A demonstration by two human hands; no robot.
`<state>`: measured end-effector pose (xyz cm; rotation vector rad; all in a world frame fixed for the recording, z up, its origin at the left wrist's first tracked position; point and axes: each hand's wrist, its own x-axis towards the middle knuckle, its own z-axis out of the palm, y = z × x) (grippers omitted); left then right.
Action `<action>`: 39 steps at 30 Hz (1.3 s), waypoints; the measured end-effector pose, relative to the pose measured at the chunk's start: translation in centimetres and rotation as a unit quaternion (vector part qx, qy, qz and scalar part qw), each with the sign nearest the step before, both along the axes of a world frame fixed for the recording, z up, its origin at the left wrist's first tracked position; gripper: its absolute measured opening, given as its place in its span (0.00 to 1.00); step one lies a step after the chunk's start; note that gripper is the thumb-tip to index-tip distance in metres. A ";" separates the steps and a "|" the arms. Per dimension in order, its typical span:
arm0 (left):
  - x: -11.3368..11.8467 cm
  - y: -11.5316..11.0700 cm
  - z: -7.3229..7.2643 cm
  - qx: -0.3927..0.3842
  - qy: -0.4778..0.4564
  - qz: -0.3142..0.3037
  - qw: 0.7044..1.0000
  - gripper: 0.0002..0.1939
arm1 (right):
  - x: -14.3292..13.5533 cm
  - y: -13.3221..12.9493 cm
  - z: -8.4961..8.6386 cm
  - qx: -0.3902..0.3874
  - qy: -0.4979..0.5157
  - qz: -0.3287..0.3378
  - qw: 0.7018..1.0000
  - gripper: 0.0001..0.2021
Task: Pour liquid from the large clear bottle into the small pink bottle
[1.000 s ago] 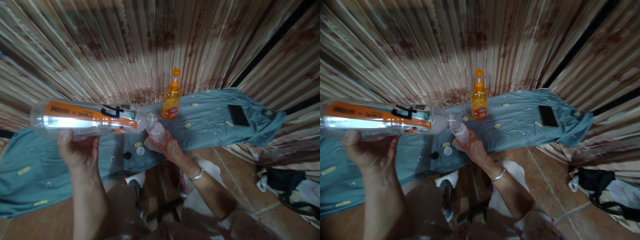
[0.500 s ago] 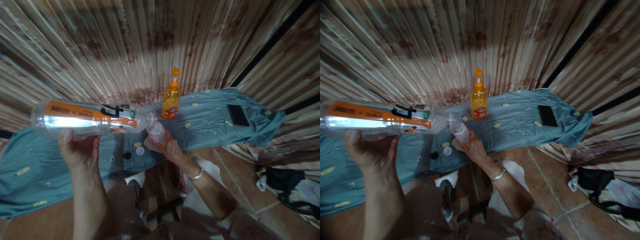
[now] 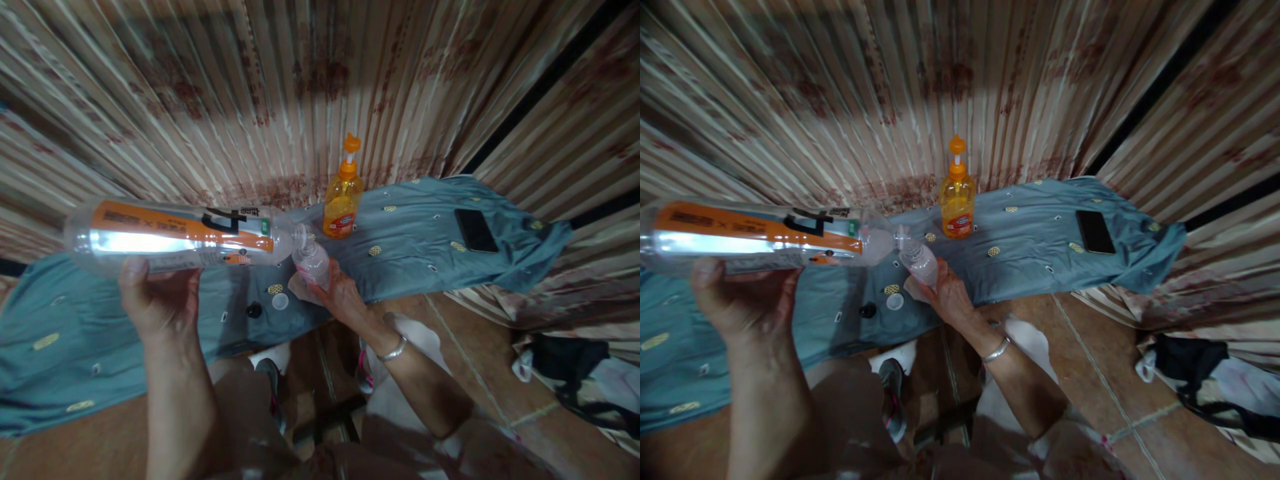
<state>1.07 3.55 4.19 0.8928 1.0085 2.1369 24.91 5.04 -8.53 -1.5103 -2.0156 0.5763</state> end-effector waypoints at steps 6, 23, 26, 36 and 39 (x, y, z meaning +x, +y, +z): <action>-0.1 0.0 -0.2 0.014 0.002 -0.009 1.000 0.31 | 0.0 0.0 0.0 0.003 0.004 0.004 1.000 0.26; 0.4 -0.1 0.4 0.001 0.013 -0.010 1.000 0.31 | 0.0 0.0 -0.3 0.017 0.002 0.002 1.000 0.28; 0.5 -0.1 0.4 -0.002 0.019 -0.005 1.000 0.31 | 0.0 0.0 -0.3 0.006 -0.001 0.002 1.000 0.27; 0.2 -0.1 0.1 0.010 0.003 -0.007 1.000 0.31 | 0.0 0.1 -0.4 -0.005 0.016 -0.004 1.000 0.26; 0.3 -0.2 0.0 0.011 0.001 -0.009 1.000 0.30 | 0.1 0.0 -0.4 0.001 0.016 0.004 1.000 0.27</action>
